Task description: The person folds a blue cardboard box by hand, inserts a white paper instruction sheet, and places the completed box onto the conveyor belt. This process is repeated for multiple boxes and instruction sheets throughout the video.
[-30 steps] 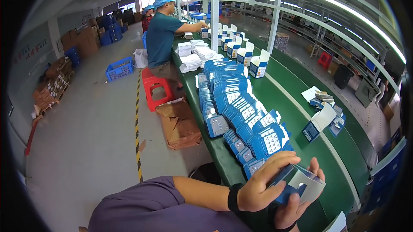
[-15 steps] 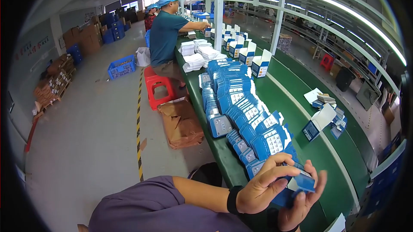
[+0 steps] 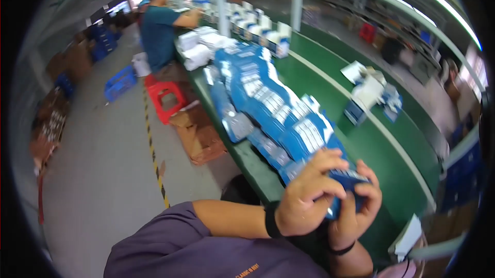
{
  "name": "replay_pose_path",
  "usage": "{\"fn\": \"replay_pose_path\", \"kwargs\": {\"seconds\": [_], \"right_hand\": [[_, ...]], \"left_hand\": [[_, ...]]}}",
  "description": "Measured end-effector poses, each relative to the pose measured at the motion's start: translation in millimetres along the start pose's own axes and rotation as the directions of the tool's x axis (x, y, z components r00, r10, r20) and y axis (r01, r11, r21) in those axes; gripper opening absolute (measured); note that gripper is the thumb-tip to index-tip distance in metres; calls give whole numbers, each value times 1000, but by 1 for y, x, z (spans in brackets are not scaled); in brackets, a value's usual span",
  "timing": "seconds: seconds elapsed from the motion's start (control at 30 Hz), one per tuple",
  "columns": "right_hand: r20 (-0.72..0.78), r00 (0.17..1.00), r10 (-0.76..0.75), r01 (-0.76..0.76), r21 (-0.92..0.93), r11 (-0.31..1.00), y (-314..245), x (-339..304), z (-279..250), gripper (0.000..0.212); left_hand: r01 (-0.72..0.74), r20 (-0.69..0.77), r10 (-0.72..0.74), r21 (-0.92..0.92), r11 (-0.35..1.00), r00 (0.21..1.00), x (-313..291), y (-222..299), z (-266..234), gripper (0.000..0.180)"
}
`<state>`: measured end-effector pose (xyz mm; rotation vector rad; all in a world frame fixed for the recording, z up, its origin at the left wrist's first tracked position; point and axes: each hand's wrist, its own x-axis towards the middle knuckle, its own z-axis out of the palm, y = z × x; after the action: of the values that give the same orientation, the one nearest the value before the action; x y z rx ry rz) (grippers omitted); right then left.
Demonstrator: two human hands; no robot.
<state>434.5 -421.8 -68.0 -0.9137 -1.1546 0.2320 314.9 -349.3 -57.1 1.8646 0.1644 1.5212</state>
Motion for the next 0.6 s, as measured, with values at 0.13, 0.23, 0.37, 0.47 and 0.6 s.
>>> {"fn": "replay_pose_path", "kwargs": {"seconds": [0.13, 0.23, 0.37, 0.47, 0.6], "right_hand": [[114, 989, 93, -91, -29, 995, -6, 20, -4, 51], [256, 952, 167, -207, 139, 968, -9, 34, -23, 71], [320, 843, 432, -538, 493, 684, -10, 51, -37, 76], [652, 714, 257, -126, -242, 962, -1, 60, -58, 71], [531, 771, 351, 73, -622, 780, 22, 47, -51, 56]], "left_hand": [[57, 255, -82, 105, 993, 963, 20, 9, -30, 63], [15, 411, -57, 104, 994, 910, 31, -9, -36, 77], [464, 252, -414, -188, 866, 875, 31, -18, -57, 73], [742, 380, -699, -588, 322, 605, 42, -33, -65, 68], [792, 427, -759, -581, 187, 492, 28, -53, -63, 64]]}}
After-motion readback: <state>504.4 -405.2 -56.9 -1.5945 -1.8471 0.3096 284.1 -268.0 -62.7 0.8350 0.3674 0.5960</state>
